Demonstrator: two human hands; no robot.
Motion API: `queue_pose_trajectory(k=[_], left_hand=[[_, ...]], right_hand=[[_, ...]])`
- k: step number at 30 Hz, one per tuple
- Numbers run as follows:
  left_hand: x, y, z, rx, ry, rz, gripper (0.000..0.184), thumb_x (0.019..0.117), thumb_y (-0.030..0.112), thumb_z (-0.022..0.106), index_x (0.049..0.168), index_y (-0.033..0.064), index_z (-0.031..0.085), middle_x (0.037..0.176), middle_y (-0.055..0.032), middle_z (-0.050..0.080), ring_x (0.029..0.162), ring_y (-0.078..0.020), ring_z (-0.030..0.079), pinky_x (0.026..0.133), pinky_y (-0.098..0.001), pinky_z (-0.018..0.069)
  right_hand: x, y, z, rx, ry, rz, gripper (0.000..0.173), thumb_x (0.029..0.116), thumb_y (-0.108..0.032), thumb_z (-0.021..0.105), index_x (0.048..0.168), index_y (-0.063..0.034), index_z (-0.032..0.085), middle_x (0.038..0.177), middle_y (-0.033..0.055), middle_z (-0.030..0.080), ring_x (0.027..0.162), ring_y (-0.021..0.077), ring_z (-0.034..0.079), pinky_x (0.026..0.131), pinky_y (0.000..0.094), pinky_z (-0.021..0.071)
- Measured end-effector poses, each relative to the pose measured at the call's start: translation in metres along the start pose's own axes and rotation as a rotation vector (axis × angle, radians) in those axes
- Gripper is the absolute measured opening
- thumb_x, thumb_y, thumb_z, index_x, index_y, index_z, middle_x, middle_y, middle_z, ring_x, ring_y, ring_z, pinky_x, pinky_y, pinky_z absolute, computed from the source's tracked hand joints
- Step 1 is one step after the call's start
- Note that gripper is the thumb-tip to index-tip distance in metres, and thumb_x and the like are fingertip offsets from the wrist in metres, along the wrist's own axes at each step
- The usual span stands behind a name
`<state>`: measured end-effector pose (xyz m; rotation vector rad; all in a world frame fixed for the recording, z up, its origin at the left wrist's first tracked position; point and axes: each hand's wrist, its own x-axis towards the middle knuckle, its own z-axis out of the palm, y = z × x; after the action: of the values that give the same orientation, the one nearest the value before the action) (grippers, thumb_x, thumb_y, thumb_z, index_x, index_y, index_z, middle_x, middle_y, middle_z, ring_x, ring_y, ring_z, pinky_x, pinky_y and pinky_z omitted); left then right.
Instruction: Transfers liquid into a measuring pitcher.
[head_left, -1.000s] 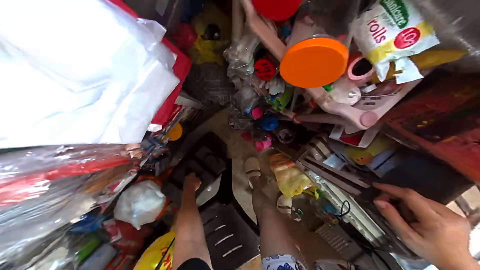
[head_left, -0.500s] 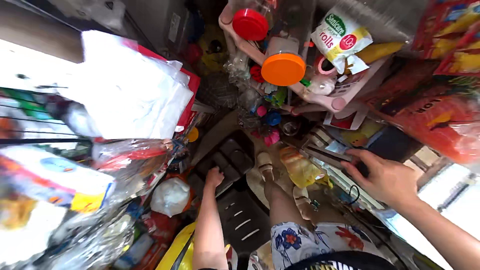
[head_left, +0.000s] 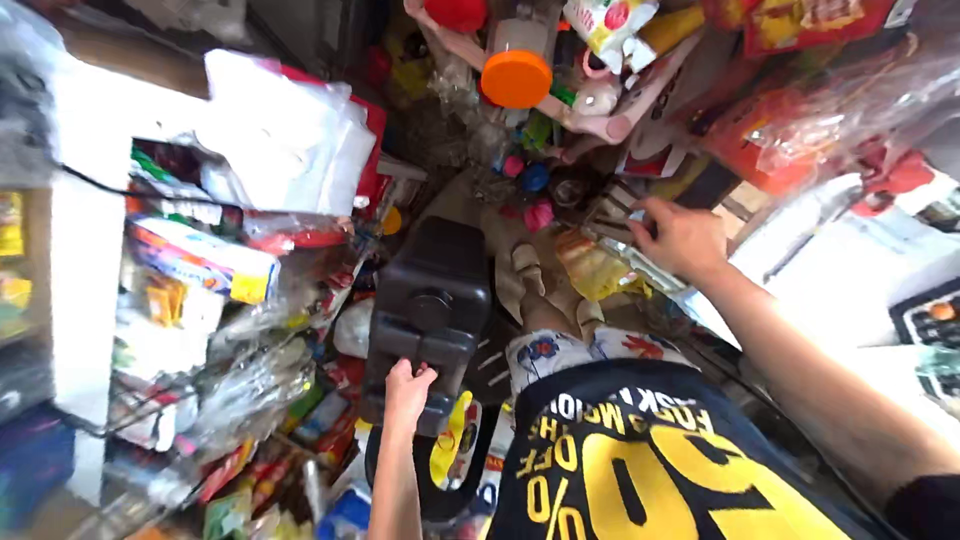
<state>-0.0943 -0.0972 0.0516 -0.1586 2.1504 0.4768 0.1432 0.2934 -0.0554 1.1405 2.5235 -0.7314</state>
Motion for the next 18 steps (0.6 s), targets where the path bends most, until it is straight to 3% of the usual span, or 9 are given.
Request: queue_pose_trajectory(k=[4,10,18], left_hand=[[-0.052,-0.019,-0.017,-0.238,0.069,-0.014,0.028,0.0826,-0.009,0.07,0.109,-0.0035,0.063,0.099,-0.0081,0.068,0.092,-0.0098,0.066,0.085,-0.028,0.0558],[-0.085,-0.072,-0.001,-0.433,0.091,-0.133,0.016,0.084,-0.006,0.067,0.094,0.0023,0.058,0.081,-0.0026,0.061,0.074,-0.0091,0.06,0.071,-0.026,0.0521],[-0.086,-0.155,0.052,-0.683,0.092,-0.317,0.015,0.0859,-0.008,0.064,0.094,0.0017,0.055,0.079,-0.0026,0.056,0.065,-0.0083,0.055,0.062,-0.0234,0.049]], right_hand=[[0.0,-0.005,-0.003,0.005,-0.007,0.001,0.036,0.1055,-0.029,0.054,0.132,-0.0059,0.061,0.101,0.0282,0.07,0.088,0.0555,0.067,0.069,0.0742,0.0469],[-0.004,-0.006,-0.002,0.02,0.004,-0.025,0.043,0.1068,-0.034,0.051,0.134,-0.0015,0.058,0.101,0.0301,0.069,0.087,0.0558,0.067,0.07,0.0753,0.0461],[0.003,-0.017,-0.024,0.008,-0.155,0.056,0.046,0.1098,-0.038,0.046,0.141,-0.0042,0.053,0.108,0.0355,0.065,0.101,0.0608,0.062,0.082,0.0794,0.0427]])
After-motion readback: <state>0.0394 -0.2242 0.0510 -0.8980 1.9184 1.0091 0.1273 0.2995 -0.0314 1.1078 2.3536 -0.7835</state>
